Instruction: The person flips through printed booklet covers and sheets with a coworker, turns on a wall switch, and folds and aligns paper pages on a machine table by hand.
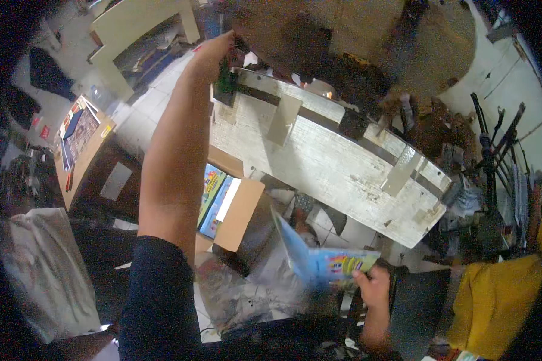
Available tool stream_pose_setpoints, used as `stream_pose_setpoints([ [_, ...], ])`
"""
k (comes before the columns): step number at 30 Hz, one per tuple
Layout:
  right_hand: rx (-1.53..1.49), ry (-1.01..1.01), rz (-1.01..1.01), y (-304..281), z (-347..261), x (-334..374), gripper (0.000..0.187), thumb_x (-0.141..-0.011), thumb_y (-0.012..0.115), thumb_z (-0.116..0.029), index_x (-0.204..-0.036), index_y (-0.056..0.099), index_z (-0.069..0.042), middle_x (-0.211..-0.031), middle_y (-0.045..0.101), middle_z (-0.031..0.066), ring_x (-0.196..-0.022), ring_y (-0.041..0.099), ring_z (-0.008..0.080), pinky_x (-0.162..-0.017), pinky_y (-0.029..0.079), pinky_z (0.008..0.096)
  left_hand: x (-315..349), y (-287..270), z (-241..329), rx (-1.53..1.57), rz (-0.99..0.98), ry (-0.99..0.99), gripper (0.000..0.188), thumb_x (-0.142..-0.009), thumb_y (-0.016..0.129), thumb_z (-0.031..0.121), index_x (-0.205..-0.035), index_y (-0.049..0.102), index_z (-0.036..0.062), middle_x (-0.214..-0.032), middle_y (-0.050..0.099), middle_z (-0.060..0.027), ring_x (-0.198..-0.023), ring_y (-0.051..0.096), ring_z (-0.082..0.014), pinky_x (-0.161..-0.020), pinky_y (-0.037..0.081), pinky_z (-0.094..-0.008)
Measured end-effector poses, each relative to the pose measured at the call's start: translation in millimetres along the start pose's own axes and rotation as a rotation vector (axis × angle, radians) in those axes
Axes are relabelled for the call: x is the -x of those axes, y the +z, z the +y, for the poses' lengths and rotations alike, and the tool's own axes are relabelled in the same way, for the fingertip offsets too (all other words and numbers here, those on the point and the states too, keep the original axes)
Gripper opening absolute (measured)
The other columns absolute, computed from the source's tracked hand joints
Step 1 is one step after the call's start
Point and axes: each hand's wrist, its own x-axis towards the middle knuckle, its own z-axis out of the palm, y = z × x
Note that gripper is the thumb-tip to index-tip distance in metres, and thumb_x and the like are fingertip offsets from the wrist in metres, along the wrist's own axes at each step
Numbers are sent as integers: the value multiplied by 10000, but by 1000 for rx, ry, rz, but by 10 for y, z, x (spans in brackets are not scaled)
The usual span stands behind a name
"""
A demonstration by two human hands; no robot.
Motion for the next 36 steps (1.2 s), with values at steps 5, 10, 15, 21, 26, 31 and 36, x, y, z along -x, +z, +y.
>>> stream_pose_setpoints([
  [5, -335, 31, 231, -60, -124, -416, 259, -887, 637, -116, -1115, 609, 4, -991, 667, 54, -854, 596, 127, -778, 481, 297, 702, 206, 147, 180, 247, 118, 539, -892, 593, 523, -1040, 684, 13, -962, 678, -68, -700, 585, -149, -644, 442, -287],
  [10, -539, 53, 335, -289, -330, -755, 214, -915, 578, -58, -1117, 588, 9, -984, 659, 52, -857, 598, 113, -778, 480, 269, 1853, 316, -802, 185, 423, -43, 411, -815, 635, 467, -850, 668, 58, -651, 524, -11, -563, 474, -127, -515, 341, -286],
  [15, -586, 19, 368, -399, -362, -993, 180, -923, 560, -37, -1093, 570, 24, -975, 660, 72, -853, 612, 131, -791, 486, 271, 3085, 1434, -1687, 49, 129, -415, 452, -927, 579, 374, -1173, 620, -3, -1094, 661, -123, -976, 618, -208, -865, 467, -341],
  [21, -545, 4, 376, -504, -494, -1183, 269, -903, 598, -44, -1143, 511, 39, -989, 664, 126, -862, 620, 147, -791, 490, 280, 3420, 1882, -1427, 272, -153, -303, 393, -893, 675, 258, -1132, 614, -48, -1031, 666, -92, -917, 611, -150, -819, 471, -282],
  [26, -372, -22, 426, -465, -713, -1186, 342, -897, 614, -54, -1183, 454, 45, -977, 666, 155, -864, 627, 156, -782, 489, 277, 3252, 1666, -1156, 267, -62, -211, 225, -881, 680, 155, -998, 662, -36, -873, 680, -61, -765, 612, -103, -679, 478, -244],
  [31, -481, -22, 539, -411, -637, -1170, 379, -888, 625, -68, -1193, 436, 55, -995, 662, 169, -870, 627, 171, -767, 493, 278, 3020, 1522, -907, 99, 14, -155, 291, -874, 679, 231, -1037, 666, -10, -812, 661, -17, -625, 529, -66, -546, 391, -219],
  [36, -576, -78, 521, -371, -744, -1189, 387, -881, 626, -67, -1192, 436, 63, -1009, 653, 185, -878, 630, 186, -775, 498, 293, 3011, 1397, -771, 98, -35, -78, 276, -879, 663, 193, -1025, 662, -41, -855, 671, -48, -725, 586, -101, -655, 450, -240],
])
